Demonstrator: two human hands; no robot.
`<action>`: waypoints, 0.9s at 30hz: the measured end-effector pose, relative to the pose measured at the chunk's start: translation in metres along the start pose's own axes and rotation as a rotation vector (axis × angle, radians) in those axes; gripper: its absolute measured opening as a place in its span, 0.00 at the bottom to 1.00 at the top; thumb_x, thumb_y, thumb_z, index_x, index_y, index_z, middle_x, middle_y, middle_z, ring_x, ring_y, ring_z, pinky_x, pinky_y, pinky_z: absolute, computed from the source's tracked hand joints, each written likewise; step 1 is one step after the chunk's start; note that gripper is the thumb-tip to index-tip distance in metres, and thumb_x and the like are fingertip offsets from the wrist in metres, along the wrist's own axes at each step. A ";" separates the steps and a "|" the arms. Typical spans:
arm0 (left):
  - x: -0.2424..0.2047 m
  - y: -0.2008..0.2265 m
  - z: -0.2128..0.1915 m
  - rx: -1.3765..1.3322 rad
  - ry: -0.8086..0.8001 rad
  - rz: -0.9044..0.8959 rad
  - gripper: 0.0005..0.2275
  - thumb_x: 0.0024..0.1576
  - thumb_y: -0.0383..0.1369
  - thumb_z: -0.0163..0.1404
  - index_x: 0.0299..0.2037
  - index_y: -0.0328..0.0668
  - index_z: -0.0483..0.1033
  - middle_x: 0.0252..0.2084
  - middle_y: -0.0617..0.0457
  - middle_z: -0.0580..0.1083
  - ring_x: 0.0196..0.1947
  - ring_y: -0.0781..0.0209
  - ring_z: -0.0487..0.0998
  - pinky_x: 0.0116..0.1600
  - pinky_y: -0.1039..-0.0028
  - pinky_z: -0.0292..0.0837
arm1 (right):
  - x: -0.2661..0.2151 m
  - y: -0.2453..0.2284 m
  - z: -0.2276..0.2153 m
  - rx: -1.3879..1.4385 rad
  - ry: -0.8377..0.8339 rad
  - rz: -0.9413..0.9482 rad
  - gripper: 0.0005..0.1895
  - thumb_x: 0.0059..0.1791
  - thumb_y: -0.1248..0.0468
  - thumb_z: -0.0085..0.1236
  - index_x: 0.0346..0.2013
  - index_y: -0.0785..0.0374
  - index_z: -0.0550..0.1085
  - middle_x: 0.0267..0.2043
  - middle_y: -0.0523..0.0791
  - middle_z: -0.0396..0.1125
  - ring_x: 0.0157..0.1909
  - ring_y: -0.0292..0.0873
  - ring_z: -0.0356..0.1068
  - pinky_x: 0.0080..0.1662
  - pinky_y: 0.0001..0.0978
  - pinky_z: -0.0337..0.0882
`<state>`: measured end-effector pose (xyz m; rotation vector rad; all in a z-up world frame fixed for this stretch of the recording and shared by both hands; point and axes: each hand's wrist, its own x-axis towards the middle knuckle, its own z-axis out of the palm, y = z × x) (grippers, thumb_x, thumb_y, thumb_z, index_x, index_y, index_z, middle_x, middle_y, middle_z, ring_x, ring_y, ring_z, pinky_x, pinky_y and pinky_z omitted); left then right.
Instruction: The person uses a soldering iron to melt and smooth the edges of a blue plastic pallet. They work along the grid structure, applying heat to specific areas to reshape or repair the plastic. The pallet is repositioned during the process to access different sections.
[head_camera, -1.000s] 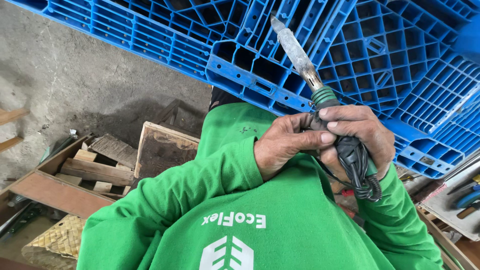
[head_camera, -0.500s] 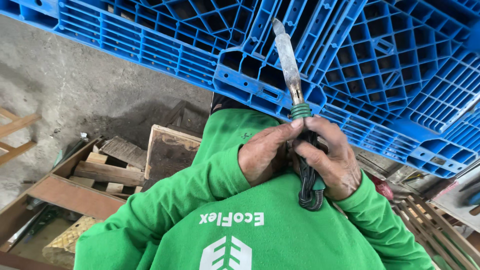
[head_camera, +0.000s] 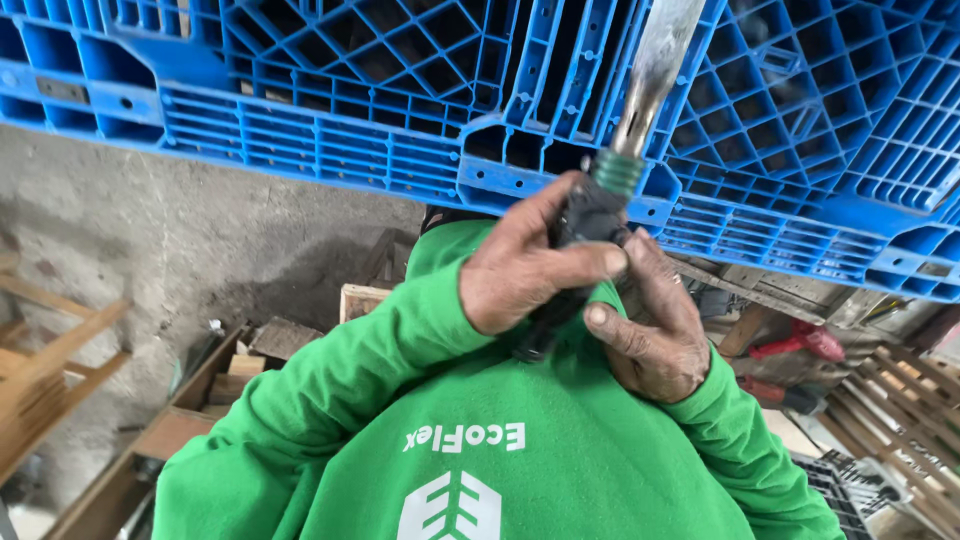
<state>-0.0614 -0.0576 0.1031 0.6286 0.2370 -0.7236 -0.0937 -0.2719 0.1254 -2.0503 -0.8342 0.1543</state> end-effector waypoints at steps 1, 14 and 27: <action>-0.004 0.016 -0.008 0.080 -0.003 0.005 0.21 0.63 0.28 0.57 0.64 0.33 0.65 0.50 0.50 0.71 0.50 0.62 0.75 0.54 0.71 0.76 | 0.004 -0.002 0.004 0.034 -0.017 -0.011 0.26 0.50 0.75 0.58 0.61 0.52 0.68 0.74 0.56 0.55 0.75 0.63 0.57 0.75 0.57 0.55; -0.088 0.142 -0.061 0.562 0.182 -0.620 0.13 0.60 0.37 0.49 0.44 0.31 0.71 0.19 0.56 0.70 0.15 0.69 0.68 0.19 0.75 0.65 | 0.017 0.091 0.112 -0.548 0.389 0.638 0.24 0.62 0.61 0.46 0.70 0.71 0.65 0.77 0.57 0.53 0.80 0.62 0.49 0.78 0.56 0.49; -0.067 0.134 -0.040 0.538 0.194 -0.662 0.28 0.55 0.31 0.44 0.68 0.45 0.54 0.20 0.55 0.67 0.14 0.68 0.67 0.19 0.73 0.65 | 0.015 0.097 0.120 -0.626 0.399 0.658 0.22 0.63 0.58 0.45 0.67 0.67 0.70 0.77 0.55 0.54 0.80 0.62 0.48 0.77 0.57 0.49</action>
